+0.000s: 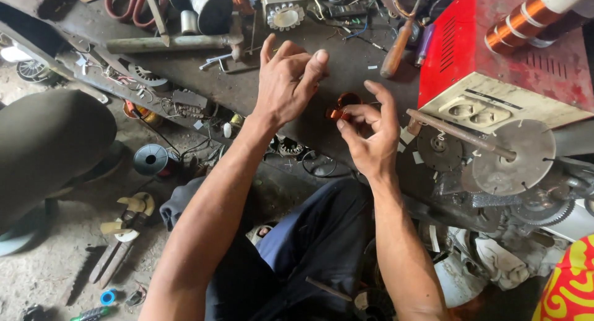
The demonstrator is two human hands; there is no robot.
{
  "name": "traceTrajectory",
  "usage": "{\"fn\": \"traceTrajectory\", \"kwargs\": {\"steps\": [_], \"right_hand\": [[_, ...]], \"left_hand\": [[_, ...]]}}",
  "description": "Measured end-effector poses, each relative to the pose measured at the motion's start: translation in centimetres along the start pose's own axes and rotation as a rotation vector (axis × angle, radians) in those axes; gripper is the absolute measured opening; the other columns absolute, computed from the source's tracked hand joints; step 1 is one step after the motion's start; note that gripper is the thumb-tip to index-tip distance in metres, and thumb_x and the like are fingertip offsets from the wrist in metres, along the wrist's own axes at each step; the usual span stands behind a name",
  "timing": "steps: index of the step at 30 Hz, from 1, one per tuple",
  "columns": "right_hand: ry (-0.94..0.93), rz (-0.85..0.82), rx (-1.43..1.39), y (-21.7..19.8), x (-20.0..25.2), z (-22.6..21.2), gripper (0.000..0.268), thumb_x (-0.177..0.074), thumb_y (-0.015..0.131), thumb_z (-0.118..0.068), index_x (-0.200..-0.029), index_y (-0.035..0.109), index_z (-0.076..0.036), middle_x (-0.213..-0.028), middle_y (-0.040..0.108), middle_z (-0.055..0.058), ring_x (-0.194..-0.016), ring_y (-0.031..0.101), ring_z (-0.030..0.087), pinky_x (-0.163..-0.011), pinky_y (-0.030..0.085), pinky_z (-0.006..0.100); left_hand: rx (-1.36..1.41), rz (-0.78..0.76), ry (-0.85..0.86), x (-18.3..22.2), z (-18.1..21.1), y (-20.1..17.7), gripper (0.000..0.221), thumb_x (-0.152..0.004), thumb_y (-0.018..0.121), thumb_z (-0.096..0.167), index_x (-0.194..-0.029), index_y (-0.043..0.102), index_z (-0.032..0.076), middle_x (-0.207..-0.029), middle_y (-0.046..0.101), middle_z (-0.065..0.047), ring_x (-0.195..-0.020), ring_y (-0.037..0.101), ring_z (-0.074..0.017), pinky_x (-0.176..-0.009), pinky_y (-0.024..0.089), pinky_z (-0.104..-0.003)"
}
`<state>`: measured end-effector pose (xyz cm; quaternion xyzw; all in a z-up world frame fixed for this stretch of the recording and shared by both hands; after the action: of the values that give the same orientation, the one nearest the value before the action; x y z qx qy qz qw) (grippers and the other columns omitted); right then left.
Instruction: Inserting copper wire coils into the slots of an electric motor stator during a repair process.
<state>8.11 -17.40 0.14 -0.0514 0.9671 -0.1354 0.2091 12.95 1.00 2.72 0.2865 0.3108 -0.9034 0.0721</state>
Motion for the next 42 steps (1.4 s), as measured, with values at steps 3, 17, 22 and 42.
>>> {"fn": "traceTrajectory", "kwargs": {"steps": [3,17,22,42], "right_hand": [[0.023,-0.009,0.002,0.1,0.1,0.1,0.069,-0.086,0.068,0.007,-0.148,0.039,-0.006,-0.099,0.073,0.007,-0.079,0.058,0.01,-0.078,0.047,0.02],[0.003,0.015,-0.067,-0.5,0.3,1.1,0.079,-0.086,0.07,0.006,-0.154,0.034,-0.011,-0.1,0.075,0.008,-0.088,0.069,0.014,-0.083,0.054,0.025],[0.033,0.038,-0.023,-0.4,0.2,1.1,0.08,-0.085,0.072,0.008,-0.153,0.037,-0.015,-0.095,0.075,0.007,-0.083,0.07,0.012,-0.078,0.059,0.025],[-0.035,-0.379,0.733,0.0,-3.3,-0.2,0.078,-0.084,0.078,-0.007,-0.153,0.044,-0.017,-0.124,0.072,0.012,-0.12,0.062,0.037,-0.102,0.043,0.053]], "left_hand": [[0.022,-0.053,0.071,-0.6,-0.5,0.3,0.068,-0.105,0.035,0.06,-0.077,0.081,0.017,-0.055,0.061,0.008,-0.098,0.062,-0.0126,-0.121,0.013,-0.054],[0.117,0.002,0.297,5.2,6.1,-0.5,0.065,-0.074,0.077,0.012,-0.136,0.057,0.013,-0.128,0.067,-0.007,-0.074,0.07,-0.0254,-0.069,0.06,-0.04],[0.239,-0.159,0.022,6.0,3.9,1.8,0.084,-0.076,0.077,0.006,-0.151,0.042,0.02,-0.116,0.076,-0.012,-0.091,0.077,-0.0413,-0.077,0.06,-0.054],[0.685,-0.202,-0.473,7.7,0.5,3.3,0.025,-0.081,0.079,0.008,-0.105,0.074,0.004,-0.094,0.076,-0.013,-0.067,0.077,-0.0198,-0.063,0.063,-0.033]]}}
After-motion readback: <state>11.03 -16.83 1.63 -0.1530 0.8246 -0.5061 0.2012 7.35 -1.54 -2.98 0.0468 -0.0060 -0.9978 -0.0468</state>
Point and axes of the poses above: each hand's wrist, its own x-axis away from the middle knuckle, its own y-axis out of the palm, z = x × y, the point moved 8 cm from there along -x, towards the middle knuckle
